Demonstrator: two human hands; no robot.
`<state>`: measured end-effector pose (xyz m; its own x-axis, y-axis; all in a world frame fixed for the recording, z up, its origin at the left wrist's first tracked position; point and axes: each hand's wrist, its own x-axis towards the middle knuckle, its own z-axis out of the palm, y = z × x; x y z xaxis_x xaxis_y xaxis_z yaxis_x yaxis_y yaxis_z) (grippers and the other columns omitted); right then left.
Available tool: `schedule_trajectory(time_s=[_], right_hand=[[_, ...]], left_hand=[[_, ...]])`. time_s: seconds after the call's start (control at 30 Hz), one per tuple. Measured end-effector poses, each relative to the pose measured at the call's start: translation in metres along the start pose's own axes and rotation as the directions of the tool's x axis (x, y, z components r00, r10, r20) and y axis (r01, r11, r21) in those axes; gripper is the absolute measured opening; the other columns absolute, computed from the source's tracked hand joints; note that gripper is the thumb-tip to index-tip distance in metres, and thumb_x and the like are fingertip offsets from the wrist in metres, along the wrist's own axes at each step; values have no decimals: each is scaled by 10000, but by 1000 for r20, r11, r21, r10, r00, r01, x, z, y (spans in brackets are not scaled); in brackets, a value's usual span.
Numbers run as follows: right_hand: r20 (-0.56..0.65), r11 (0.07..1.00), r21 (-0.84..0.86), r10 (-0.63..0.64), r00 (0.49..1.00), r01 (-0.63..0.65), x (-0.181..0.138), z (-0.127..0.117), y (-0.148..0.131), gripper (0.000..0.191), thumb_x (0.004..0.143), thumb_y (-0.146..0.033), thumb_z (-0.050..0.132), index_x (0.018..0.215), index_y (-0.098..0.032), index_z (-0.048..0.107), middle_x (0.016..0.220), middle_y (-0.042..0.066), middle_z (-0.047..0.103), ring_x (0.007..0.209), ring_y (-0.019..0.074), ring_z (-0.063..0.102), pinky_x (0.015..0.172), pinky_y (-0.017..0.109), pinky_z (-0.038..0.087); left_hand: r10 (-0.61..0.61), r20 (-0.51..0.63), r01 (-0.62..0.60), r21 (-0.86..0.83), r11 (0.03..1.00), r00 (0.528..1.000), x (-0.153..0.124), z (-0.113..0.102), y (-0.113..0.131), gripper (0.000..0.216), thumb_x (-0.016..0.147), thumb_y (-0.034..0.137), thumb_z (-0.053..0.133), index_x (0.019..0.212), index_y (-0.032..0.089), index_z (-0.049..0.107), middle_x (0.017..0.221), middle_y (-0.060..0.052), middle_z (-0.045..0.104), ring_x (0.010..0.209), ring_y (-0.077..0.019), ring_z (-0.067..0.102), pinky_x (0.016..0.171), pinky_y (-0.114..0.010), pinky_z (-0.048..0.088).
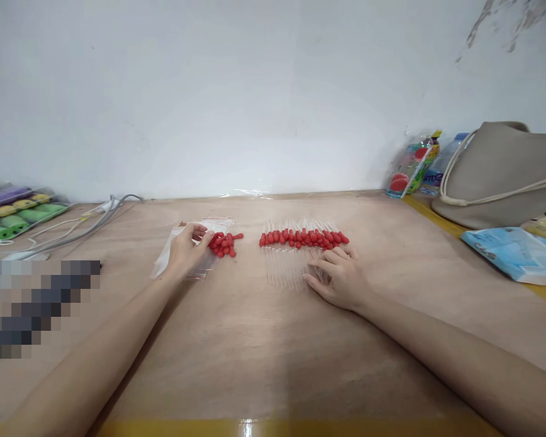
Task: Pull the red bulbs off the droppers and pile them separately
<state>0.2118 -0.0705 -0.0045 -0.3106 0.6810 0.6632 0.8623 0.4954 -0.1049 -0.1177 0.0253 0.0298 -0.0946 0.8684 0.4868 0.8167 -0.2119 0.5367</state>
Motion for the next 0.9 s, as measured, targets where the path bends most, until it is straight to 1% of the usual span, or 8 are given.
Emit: schedule_trajectory(time_s=[0.1,0.2,0.3,0.37,0.53,0.67,0.77,0.9], right_hand=[[23,1000,3,-3,1000,3,0,-1,0,277,756,-452,555,811,-201,661,768,37,595,736,160,490,770,349,266],[28,1000,8,0,1000,0,1,-2,-1,284,762,-456,549,815,-200,661,789,41,593,743,161,496,778,349,271],[1,1000,7,-3,1000,3,1,-2,0,272,771,-443,544,803,-200,660,780,39,589,738,156,492,761,339,271],[-27,1000,9,3,1000,-2,0,-1,1,250,776,-422,547,790,-199,660,757,34,587,724,150,486,748,332,268],[-92,998,44,53,994,-49,0,1,3,210,790,-375,541,757,-202,656,727,20,588,712,141,490,747,329,266],[-128,995,70,72,989,-64,0,2,3,212,812,-348,520,735,-203,653,715,20,587,707,138,495,744,326,274],[-138,995,82,72,988,-61,1,1,3,220,819,-336,510,720,-200,651,710,20,587,701,135,496,734,321,279],[-153,993,94,87,984,-74,0,2,5,201,816,-326,513,746,-200,652,707,21,587,691,137,502,727,326,294]], left_hand=[[86,-64,-82,52,995,994,-2,-2,5,222,781,387,480,846,189,555,837,-21,619,772,-173,564,673,-283,423],[264,-127,-246,142,959,956,-7,0,20,197,796,359,480,814,188,576,845,-30,611,844,-192,539,779,-325,404],[428,-41,-409,224,885,903,-12,11,41,191,796,352,497,775,198,607,865,-39,597,893,-207,511,840,-363,368],[477,38,-470,259,844,878,-15,22,54,204,782,379,521,759,203,620,918,-50,586,937,-229,490,847,-387,353],[494,145,-514,286,809,857,-15,46,70,289,772,460,515,758,190,613,975,-85,560,967,-262,464,815,-421,351],[495,174,-525,261,810,851,-12,55,71,247,783,417,516,739,192,609,977,-77,562,979,-262,459,812,-426,352],[477,127,-493,243,835,870,-13,59,71,208,795,351,510,720,183,608,971,-76,569,974,-256,465,814,-421,354],[455,-20,-442,204,874,890,-20,56,70,187,804,322,507,745,180,614,1006,-79,564,982,-251,464,826,-413,357]])
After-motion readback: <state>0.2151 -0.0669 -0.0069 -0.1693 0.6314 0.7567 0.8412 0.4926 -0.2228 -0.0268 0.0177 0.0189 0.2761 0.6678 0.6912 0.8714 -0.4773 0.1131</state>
